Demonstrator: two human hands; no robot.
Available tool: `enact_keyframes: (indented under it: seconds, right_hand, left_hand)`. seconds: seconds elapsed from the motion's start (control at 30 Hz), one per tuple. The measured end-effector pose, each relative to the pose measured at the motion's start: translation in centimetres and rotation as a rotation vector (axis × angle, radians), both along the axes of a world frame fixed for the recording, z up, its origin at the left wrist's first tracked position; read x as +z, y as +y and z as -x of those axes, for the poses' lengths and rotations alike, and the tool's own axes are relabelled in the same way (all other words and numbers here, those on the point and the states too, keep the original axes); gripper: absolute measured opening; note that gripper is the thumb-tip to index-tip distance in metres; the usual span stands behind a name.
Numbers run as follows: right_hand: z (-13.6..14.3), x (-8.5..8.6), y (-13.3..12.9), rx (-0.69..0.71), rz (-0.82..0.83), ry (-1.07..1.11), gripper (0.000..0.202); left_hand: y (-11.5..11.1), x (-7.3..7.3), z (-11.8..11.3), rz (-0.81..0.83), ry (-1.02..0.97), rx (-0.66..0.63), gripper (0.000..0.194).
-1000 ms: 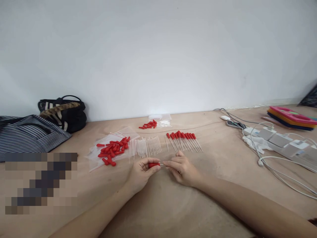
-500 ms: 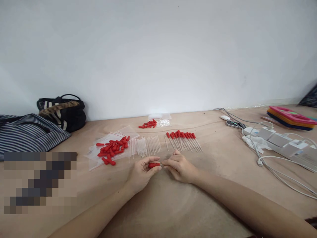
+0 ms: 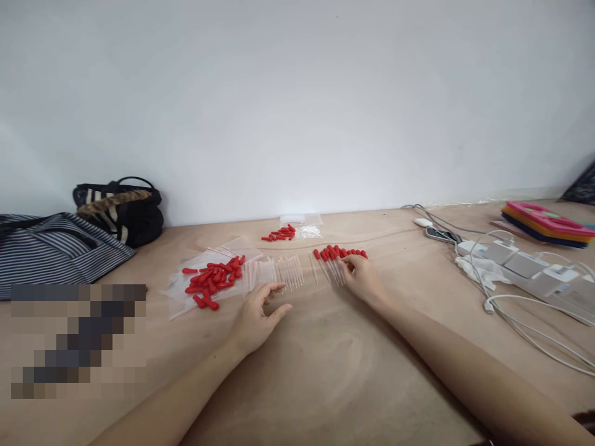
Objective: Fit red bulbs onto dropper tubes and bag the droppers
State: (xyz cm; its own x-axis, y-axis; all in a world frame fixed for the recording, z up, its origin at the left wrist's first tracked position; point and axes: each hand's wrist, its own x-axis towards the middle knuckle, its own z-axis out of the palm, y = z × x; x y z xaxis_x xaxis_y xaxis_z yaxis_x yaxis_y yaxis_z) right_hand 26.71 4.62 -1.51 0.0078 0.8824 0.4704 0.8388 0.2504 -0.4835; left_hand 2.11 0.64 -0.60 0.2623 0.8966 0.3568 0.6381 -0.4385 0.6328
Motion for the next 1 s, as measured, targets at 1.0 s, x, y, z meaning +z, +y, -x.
enact_keyframes:
  seconds: [1.0]
  right_hand:
    - [6.6,-0.2,5.2,-0.114,0.162,-0.182,0.008]
  left_hand:
    - [2.4,1.9,4.5,-0.28,0.56,0.408,0.019]
